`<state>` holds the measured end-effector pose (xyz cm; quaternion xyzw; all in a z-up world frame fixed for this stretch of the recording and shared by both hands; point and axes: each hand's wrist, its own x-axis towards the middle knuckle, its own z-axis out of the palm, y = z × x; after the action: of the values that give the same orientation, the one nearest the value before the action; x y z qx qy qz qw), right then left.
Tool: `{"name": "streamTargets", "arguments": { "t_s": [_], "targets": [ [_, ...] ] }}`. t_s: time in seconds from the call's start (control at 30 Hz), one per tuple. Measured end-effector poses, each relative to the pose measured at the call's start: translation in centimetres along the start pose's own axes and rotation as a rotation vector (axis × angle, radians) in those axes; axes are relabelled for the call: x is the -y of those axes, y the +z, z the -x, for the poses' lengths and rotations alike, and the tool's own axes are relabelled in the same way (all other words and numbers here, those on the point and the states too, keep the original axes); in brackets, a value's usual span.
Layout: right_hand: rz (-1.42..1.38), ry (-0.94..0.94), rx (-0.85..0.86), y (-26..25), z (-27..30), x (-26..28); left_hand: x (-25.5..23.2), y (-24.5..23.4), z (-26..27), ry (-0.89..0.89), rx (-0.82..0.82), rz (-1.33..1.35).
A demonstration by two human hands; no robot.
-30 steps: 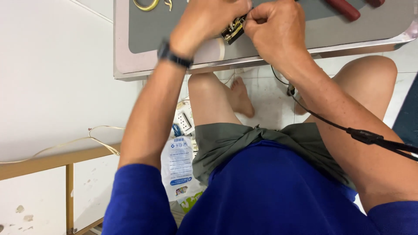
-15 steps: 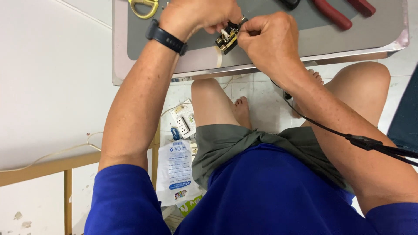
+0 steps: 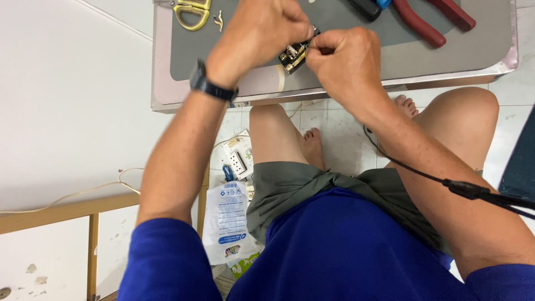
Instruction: The person is repairing a small electrical component, likely a switch, by hand. They manipulate internal parts, insert small metal pieces, and adjust the assembly on a work surface. Tools like pliers and scissors are visible on the table but are not used during the clip.
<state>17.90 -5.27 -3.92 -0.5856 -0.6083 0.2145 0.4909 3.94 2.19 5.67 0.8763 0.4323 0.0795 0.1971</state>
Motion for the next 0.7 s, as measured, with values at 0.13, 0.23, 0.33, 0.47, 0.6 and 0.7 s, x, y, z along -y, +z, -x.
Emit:
{"name": "streamTargets", "arguments": {
  "t_s": [0.13,0.23,0.33,0.47,0.6,0.7],
  "targets": [
    [-0.012,-0.019,-0.022,0.2,0.2,-0.1,0.5,2.3,2.6,0.165,-0.245,-0.009],
    [-0.022,-0.040,-0.011,0.3,-0.1,-0.2,0.8,3.2,3.6,0.189,-0.233,0.033],
    [-0.047,-0.023,0.024,-0.1,-0.3,0.3,2.3,5.2,3.7,0.215,-0.323,-0.005],
    [-0.078,-0.005,0.030,-0.6,-0.9,0.8,1.2,6.9,3.9,0.042,-0.530,0.239],
    [0.014,-0.266,-0.056,0.1,-2.3,1.1,2.0,8.3,3.8,-0.169,-0.692,0.701],
    [0.106,-0.439,-0.115,0.1,-2.8,2.5,1.5,7.7,4.2,-0.169,-0.798,0.840]
  ]
}}
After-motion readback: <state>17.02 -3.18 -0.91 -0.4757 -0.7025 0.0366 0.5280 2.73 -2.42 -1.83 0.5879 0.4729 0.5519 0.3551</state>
